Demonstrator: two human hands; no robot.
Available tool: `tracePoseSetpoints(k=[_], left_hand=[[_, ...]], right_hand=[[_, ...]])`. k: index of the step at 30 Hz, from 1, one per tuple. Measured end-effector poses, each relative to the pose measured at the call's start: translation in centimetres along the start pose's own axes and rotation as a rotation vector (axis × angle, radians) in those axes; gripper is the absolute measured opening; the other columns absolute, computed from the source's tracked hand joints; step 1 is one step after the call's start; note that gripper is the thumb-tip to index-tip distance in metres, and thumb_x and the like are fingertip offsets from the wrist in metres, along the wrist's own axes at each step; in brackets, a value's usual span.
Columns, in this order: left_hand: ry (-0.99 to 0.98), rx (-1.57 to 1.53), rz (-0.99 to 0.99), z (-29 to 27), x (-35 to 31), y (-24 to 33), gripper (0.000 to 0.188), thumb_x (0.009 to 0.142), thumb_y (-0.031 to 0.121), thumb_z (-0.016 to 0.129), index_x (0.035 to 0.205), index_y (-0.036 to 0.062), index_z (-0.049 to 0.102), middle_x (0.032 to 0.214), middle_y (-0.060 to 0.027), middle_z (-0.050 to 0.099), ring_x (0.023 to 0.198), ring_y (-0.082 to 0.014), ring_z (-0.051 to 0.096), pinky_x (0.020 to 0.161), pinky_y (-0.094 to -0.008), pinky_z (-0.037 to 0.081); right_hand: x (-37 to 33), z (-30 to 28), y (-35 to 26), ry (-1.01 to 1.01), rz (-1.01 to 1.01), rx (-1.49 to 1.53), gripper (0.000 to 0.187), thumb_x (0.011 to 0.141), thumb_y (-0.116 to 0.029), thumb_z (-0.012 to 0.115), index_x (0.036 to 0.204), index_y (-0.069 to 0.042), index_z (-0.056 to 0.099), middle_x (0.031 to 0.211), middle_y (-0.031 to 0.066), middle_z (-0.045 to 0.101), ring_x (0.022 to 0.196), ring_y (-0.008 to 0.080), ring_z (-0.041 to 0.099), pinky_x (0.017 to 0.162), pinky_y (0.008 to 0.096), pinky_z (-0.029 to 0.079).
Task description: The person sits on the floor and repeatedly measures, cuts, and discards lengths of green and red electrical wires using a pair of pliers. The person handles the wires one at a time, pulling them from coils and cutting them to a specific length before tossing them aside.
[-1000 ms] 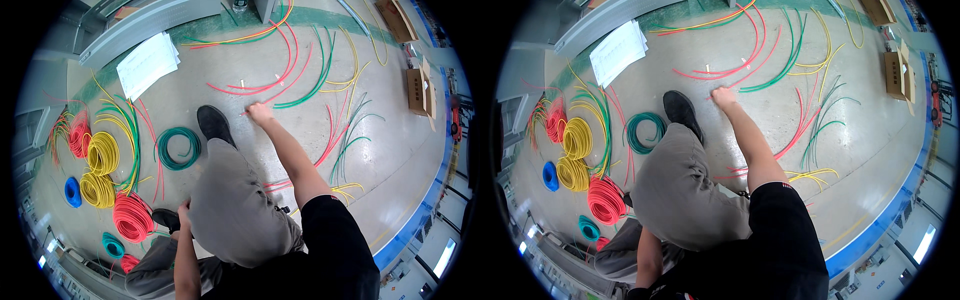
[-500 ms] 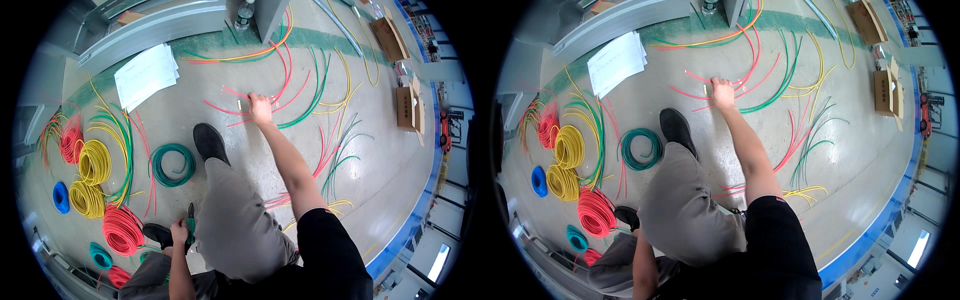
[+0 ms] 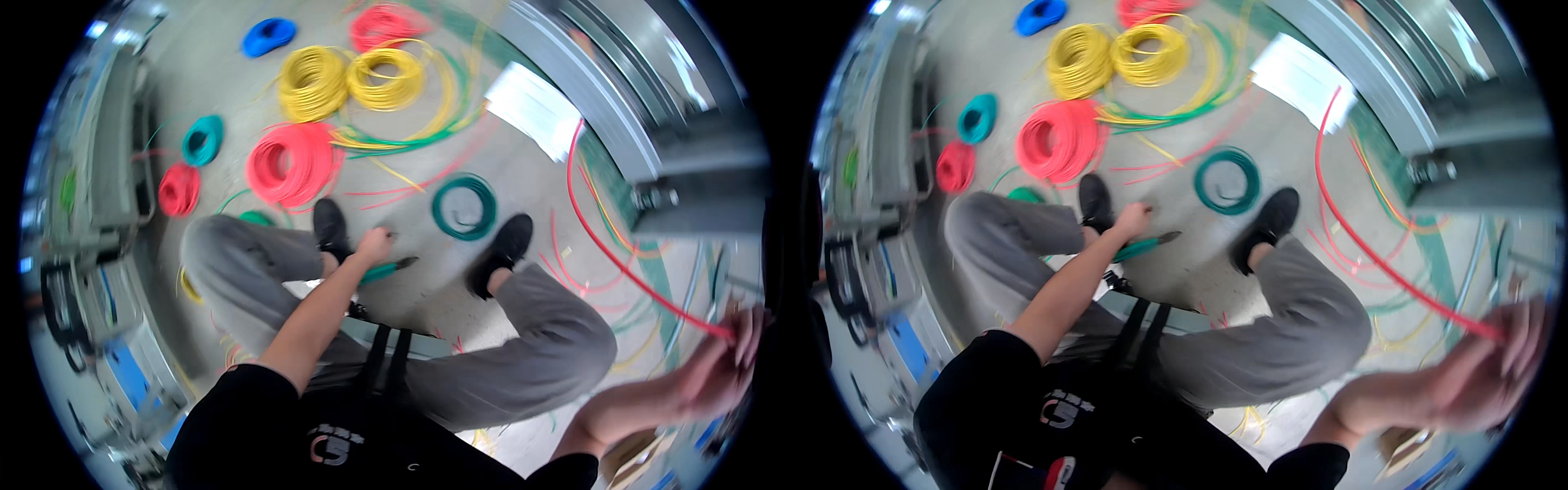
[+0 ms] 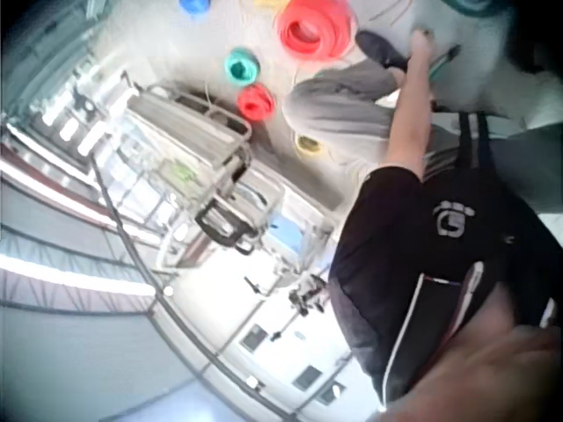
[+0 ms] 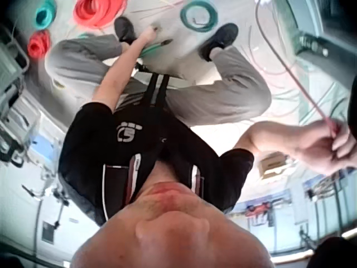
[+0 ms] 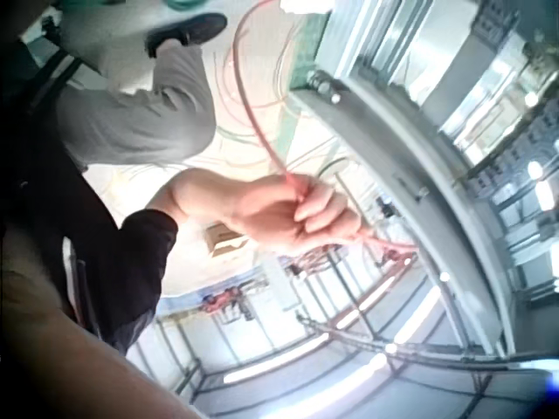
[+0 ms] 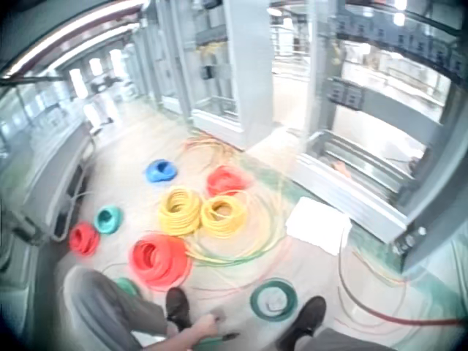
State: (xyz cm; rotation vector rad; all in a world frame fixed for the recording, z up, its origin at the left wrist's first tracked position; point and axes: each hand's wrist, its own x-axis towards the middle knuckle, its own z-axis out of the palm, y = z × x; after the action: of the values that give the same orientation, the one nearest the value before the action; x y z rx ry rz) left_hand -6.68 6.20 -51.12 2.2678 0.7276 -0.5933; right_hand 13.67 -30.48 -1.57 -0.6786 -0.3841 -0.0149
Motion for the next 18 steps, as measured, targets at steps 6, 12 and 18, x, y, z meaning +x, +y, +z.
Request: tracePoseSetpoints(k=[6,12,18], left_hand=[[0.267,0.003,-0.296,-7.6,2.0,-1.8,0.023,0.081,0.014,0.05,0.094,0.0045,0.067,0.098,-0.0249,0.064,0.096,-0.0399,0.061,0.084,-0.0464,0.05],[-0.142,0.485,-0.03,-25.0,4.0,-4.7,0.029,0.076,0.012,0.055,0.101,0.0027,0.067,0.104,-0.0193,0.065,0.097,-0.0295,0.064,0.083,-0.0411,0.051],[-0.148,0.615,0.048,-32.6,5.0,-8.4,0.023,0.075,0.012,0.052,0.082,-0.0031,0.069,0.083,-0.0248,0.066,0.078,-0.031,0.068,0.067,-0.0405,0.054]], right_hand=[[-1.8,8.4,9.0,-0.096,0.229,0.15,0.011,0.093,0.006,0.038,0.091,-0.004,0.036,0.076,0.004,0.039,0.053,0.0094,0.036,0.046,0.0187,0.032],[-2.3,4.2,14.7,-0.041,0.502,0.094,0.018,0.096,-0.001,0.04,0.114,0.003,0.038,0.081,0.0014,0.039,0.062,0.0072,0.035,0.052,0.0192,0.035],[-4.5,6.7,19.1,-0.06,0.6,-0.141,0.019,0.098,-0.008,0.044,0.115,-0.001,0.041,0.073,-0.0012,0.033,0.059,0.0061,0.029,0.049,0.0189,0.028]])
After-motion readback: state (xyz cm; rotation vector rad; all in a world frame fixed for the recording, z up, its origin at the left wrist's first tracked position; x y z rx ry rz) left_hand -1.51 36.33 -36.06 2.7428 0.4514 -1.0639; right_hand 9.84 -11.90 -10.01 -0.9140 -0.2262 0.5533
